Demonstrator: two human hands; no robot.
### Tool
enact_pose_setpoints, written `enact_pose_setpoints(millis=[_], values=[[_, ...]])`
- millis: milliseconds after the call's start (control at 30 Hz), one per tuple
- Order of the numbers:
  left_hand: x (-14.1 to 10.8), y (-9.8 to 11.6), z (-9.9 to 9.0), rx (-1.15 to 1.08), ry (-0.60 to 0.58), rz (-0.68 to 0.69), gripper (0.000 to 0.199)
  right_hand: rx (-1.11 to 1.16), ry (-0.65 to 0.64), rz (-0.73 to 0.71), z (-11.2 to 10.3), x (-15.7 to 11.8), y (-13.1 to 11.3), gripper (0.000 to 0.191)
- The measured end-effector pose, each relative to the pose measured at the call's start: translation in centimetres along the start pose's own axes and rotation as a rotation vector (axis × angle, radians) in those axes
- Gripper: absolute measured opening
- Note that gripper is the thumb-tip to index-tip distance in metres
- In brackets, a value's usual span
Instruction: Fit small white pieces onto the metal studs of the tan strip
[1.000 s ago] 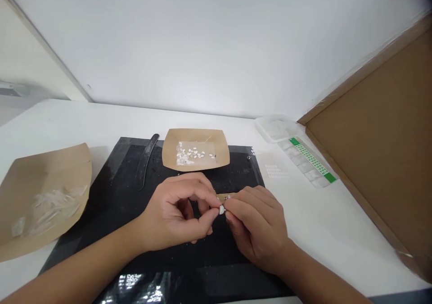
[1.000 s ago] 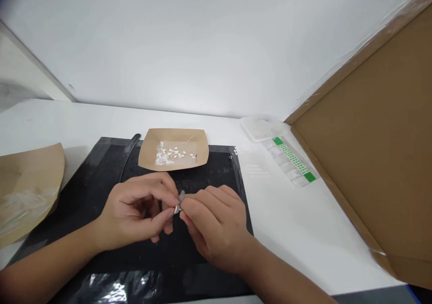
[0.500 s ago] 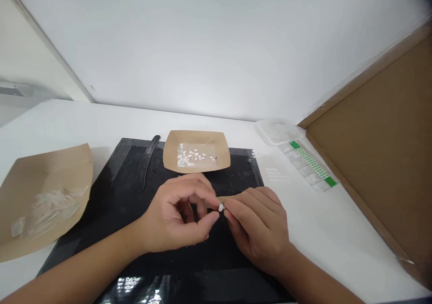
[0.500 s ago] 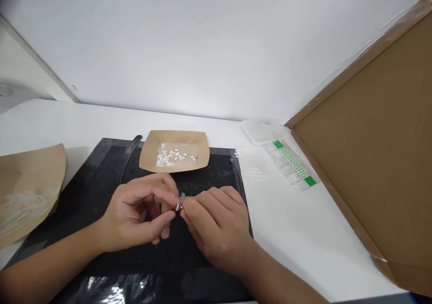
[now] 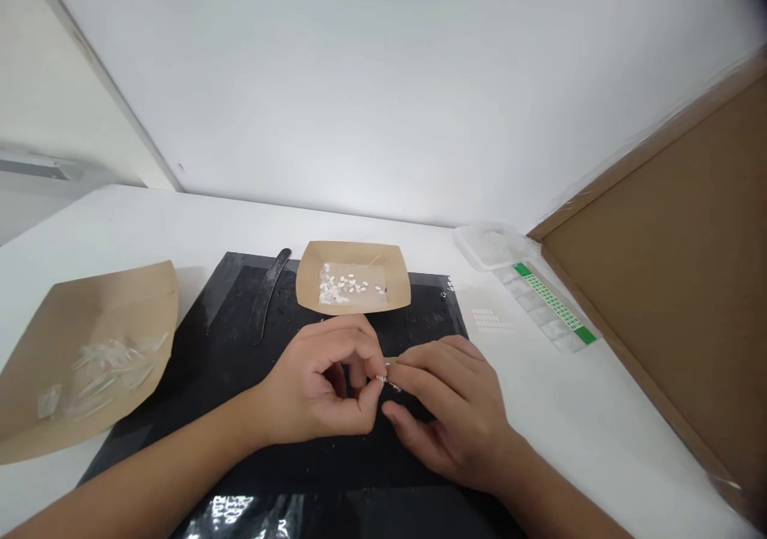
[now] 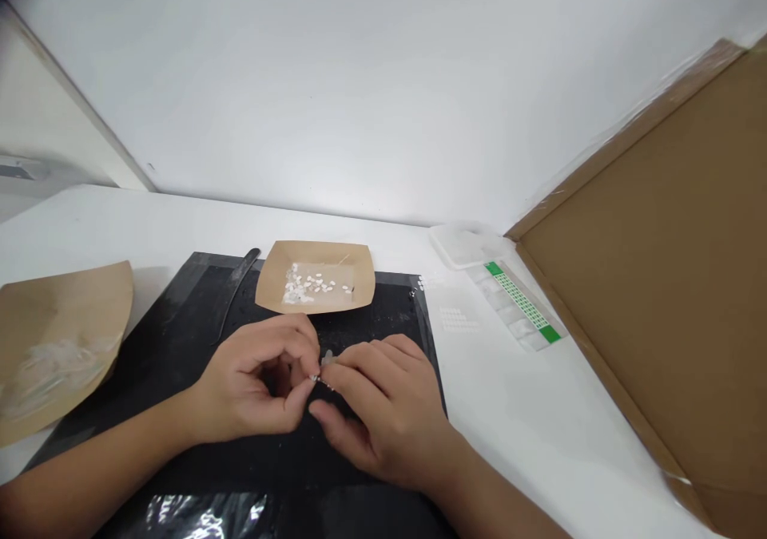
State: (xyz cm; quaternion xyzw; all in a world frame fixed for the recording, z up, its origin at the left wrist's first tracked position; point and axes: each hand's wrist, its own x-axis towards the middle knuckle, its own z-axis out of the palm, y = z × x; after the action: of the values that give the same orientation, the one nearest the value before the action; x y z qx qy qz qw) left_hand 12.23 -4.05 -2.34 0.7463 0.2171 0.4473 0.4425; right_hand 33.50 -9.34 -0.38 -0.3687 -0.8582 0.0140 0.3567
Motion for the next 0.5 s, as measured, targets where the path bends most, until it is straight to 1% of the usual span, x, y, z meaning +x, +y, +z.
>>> enact_pose_setpoints(millis=[67,167,233,267,300,367,500], values=[[0.15,0.01,-0.02,0.046,-0.005,0.059,0.021,0.142,-0.058,0.062,-0.02,0.18,-0.02,0.008],[0.24,0.01,0.12,0.097,-0.002,0.154,0.019,0.325,-0.180,0.188,-0.05,0.23,0.09,0.011],[0.21,-0.02,0.20,0.120,0.001,0.216,0.018,0.423,-0.240,0.227,0.00,0.15,0.21,0.011],[0.18,-0.03,0.19,0.125,0.006,0.239,0.017,0.453,-0.245,0.230,0.04,0.09,0.26,0.012],[0.14,-0.04,0.14,0.123,0.011,0.254,0.017,0.474,-0.233,0.229,0.09,0.05,0.30,0.011],[0.06,-0.04,-0.06,0.105,0.010,0.241,0.018,0.495,-0.179,0.231,0.21,0.00,0.31,0.010],[0.04,0.00,-0.51,0.059,0.006,0.130,0.024,0.459,-0.065,0.240,0.49,0.04,0.25,0.011]])
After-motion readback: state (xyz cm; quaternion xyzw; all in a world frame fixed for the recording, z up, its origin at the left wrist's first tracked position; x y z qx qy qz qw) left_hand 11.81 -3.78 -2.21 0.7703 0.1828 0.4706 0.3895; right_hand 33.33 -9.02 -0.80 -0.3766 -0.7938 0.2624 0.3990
